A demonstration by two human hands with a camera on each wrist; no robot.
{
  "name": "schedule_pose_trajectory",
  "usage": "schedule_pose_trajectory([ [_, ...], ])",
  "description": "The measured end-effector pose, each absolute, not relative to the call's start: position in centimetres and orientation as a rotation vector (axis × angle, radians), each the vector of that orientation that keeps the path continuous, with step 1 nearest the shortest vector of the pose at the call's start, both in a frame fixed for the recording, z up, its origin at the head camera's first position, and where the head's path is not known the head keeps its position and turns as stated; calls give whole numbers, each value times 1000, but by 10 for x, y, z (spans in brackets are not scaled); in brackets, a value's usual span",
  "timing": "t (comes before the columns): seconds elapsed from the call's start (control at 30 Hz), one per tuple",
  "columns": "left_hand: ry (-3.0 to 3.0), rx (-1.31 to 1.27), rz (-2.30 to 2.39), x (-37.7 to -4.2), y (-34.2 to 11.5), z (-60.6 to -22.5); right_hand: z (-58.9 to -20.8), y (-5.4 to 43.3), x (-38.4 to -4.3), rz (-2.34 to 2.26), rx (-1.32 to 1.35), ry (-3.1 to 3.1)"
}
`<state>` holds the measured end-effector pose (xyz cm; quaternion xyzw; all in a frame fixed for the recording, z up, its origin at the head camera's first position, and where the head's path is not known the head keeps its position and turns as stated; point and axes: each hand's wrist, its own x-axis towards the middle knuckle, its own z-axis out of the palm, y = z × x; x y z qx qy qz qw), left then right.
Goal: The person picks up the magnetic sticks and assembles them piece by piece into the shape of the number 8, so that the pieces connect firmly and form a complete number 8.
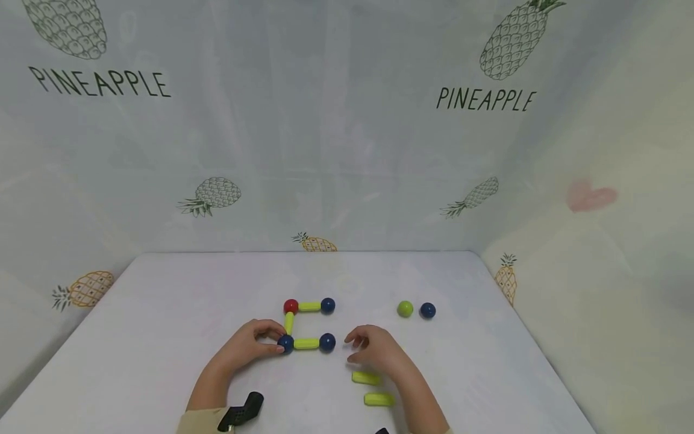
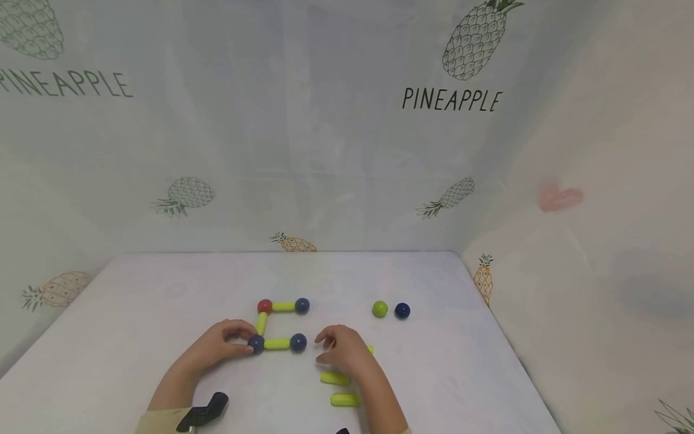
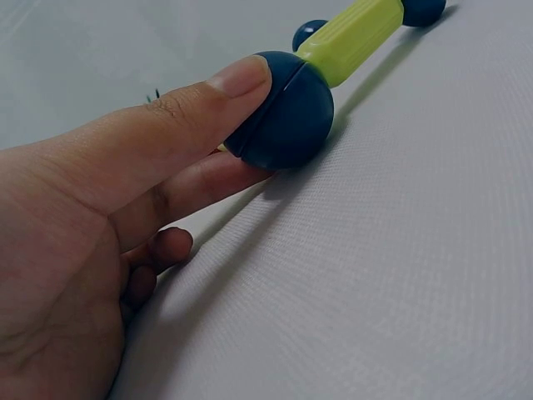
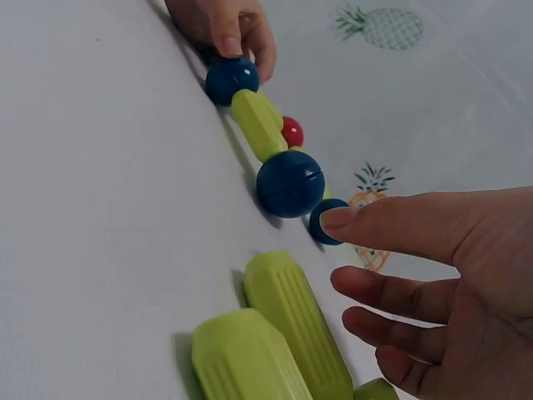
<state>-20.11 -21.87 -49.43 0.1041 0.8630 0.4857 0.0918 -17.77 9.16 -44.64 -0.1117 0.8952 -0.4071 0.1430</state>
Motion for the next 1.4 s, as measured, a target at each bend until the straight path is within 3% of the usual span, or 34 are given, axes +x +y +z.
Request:
schedule_pose_trajectory([
  [1.4, 2582, 223, 1420, -202, -216, -494, -448, 106, -163, -838, -429, 2592],
])
